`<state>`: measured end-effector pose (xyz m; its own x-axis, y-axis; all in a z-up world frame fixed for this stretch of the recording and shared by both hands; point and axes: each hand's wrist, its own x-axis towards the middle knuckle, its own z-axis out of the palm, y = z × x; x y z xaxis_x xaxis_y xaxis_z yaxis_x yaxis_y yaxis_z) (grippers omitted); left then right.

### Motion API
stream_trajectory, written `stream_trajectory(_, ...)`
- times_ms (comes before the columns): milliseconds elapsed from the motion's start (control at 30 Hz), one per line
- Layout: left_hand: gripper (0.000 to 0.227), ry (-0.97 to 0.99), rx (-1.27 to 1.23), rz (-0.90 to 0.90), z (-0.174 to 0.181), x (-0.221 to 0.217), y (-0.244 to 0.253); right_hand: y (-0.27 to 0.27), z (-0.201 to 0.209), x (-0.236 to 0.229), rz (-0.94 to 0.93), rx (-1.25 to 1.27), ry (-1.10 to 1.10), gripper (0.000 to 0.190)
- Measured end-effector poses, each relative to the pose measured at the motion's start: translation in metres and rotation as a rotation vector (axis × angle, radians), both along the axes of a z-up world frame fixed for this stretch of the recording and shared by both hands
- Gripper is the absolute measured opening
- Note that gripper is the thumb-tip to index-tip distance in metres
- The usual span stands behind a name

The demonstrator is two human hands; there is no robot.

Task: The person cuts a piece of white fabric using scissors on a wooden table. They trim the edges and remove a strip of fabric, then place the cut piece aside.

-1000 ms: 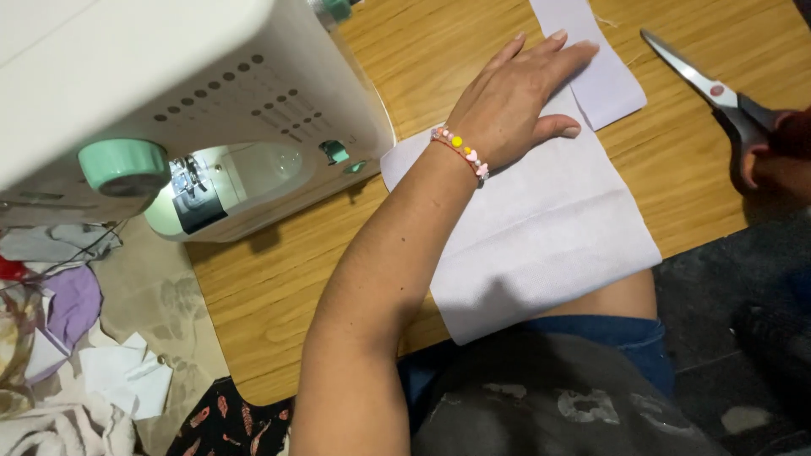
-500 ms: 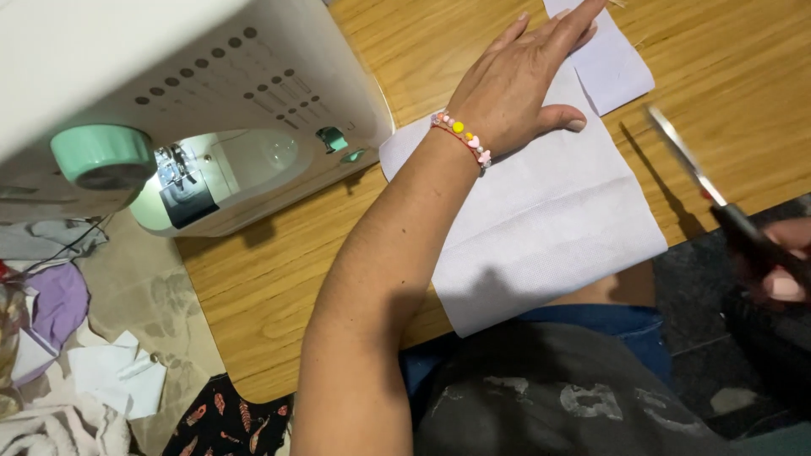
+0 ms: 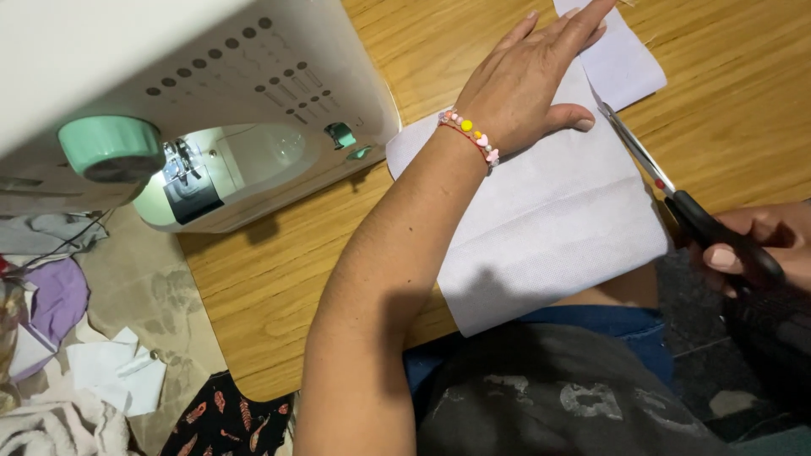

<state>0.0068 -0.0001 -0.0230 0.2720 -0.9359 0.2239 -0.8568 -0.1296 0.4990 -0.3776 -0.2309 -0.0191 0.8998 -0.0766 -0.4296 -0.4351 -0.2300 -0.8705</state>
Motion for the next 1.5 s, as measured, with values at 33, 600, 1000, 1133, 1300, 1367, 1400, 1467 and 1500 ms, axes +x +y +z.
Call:
stream_trajectory(33, 0.149, 0.000, 0.000, 0.001, -0.001, 0.000, 0.000, 0.002, -0.001, 0.000, 0.001, 0.000, 0.000, 0.052)
stream_trajectory(600, 0.156, -0.031, -0.017, 0.012, -0.009, 0.001, -0.003, 0.039, 0.006, 0.004, -0.317, 0.076, 0.129, 0.039)
stream_trajectory(1000, 0.155, -0.012, -0.023, 0.019, -0.004, -0.001, -0.001, 0.020, 0.002, 0.013, -0.311, 0.021, 0.346, 0.057)
stream_trajectory(1133, 0.157, 0.003, -0.014, 0.019, -0.008, -0.001, 0.000, 0.014, -0.006, 0.018, -0.280, 0.063, 0.276, 0.059)
stream_trajectory(1300, 0.159, -0.034, -0.036, 0.020, -0.014, 0.000, 0.000, 0.021, 0.005, 0.032, -0.362, 0.041, 0.295, 0.049)
stream_trajectory(1367, 0.161, -0.034, -0.041, 0.025, -0.015, -0.001, 0.001, 0.033, 0.022, 0.041, -0.366, 0.035, 0.299, 0.049)
stream_trajectory(1400, 0.163, -0.036, -0.047, 0.028, -0.014, 0.000, 0.001, 0.039, 0.030, 0.046, -0.372, 0.030, 0.302, 0.049)
stream_trajectory(1467, 0.163, -0.019, -0.046, 0.025, -0.012, 0.000, 0.001, 0.039, 0.033, 0.054, -0.356, 0.001, 0.341, 0.051)
stream_trajectory(1500, 0.162, 0.001, -0.043, 0.021, -0.012, -0.001, 0.002, 0.039, 0.034, 0.058, -0.340, -0.027, 0.383, 0.054)
